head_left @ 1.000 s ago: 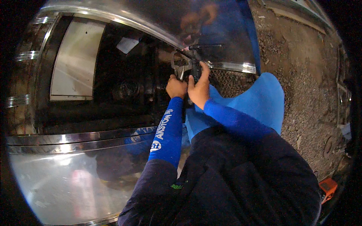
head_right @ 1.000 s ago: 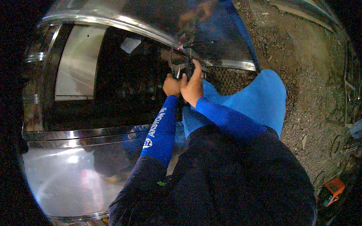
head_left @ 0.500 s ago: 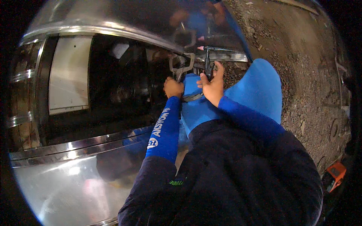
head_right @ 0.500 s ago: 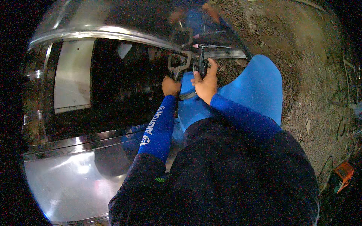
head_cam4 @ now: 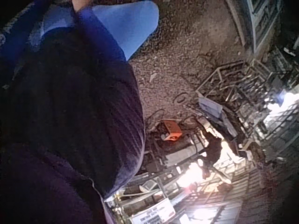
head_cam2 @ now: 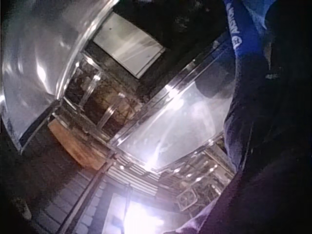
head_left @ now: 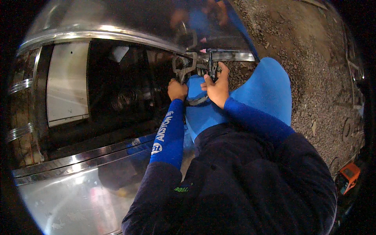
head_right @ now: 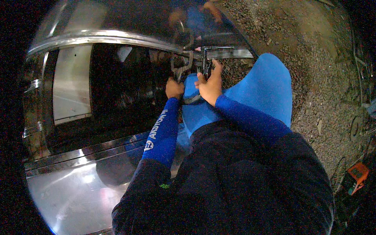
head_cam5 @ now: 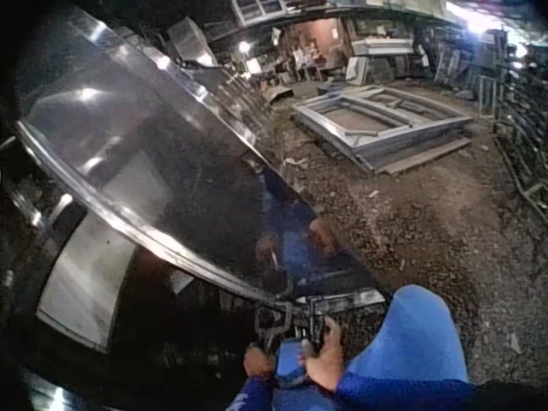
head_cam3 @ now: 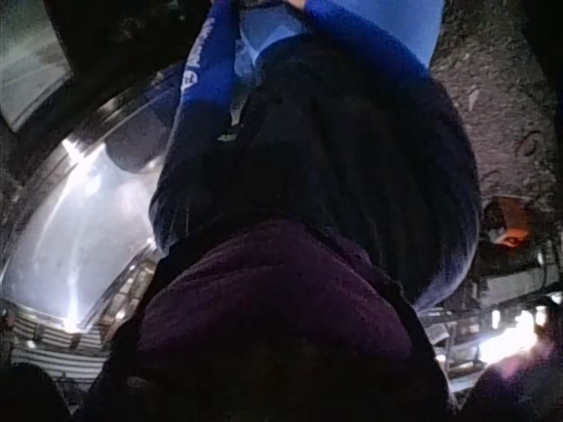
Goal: The person uses a welding torch to join metal frame pieces together. They hold the frame with one hand and apply the torch with the other, creating welds along the seams. The person repositions the frame and continues welding different sections.
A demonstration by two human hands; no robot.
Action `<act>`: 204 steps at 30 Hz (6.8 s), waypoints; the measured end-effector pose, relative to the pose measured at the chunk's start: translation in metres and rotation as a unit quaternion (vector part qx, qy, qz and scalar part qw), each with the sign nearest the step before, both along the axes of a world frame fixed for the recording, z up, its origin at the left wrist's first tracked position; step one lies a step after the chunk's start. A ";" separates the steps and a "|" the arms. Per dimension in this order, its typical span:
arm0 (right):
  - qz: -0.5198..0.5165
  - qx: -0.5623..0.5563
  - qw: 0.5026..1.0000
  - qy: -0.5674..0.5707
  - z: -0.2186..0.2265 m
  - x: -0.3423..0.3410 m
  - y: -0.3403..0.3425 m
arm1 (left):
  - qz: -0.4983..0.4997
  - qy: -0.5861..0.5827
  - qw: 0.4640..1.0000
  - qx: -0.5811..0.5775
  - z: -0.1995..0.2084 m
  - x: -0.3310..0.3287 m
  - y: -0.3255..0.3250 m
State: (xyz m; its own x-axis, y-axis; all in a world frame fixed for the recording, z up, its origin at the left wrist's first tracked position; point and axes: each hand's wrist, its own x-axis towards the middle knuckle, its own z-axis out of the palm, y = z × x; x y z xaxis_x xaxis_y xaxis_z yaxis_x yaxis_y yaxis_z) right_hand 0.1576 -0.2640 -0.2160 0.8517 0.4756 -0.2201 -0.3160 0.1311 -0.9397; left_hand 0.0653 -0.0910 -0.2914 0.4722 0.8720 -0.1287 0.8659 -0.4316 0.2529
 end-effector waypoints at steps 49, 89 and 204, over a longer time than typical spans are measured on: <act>-0.075 -0.169 0.976 -0.112 -0.003 -0.032 0.093 | 0.005 0.026 1.000 -0.013 0.009 0.002 0.001; -0.036 -0.178 0.972 -0.151 0.000 -0.032 0.088 | 0.013 0.016 1.000 -0.004 0.006 0.002 0.001; -0.088 -0.115 0.976 0.161 -0.045 -0.006 0.073 | -0.164 0.251 0.952 -0.059 0.025 0.054 0.024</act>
State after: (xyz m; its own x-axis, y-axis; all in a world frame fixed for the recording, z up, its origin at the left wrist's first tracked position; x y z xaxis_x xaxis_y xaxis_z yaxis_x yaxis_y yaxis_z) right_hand 0.1520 -0.1910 -0.2605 0.7847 0.2357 -0.5733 -0.5913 0.0074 -0.8064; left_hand 0.1196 -0.0667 -0.2665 0.5699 0.6535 -0.4981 0.7141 -0.6938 -0.0932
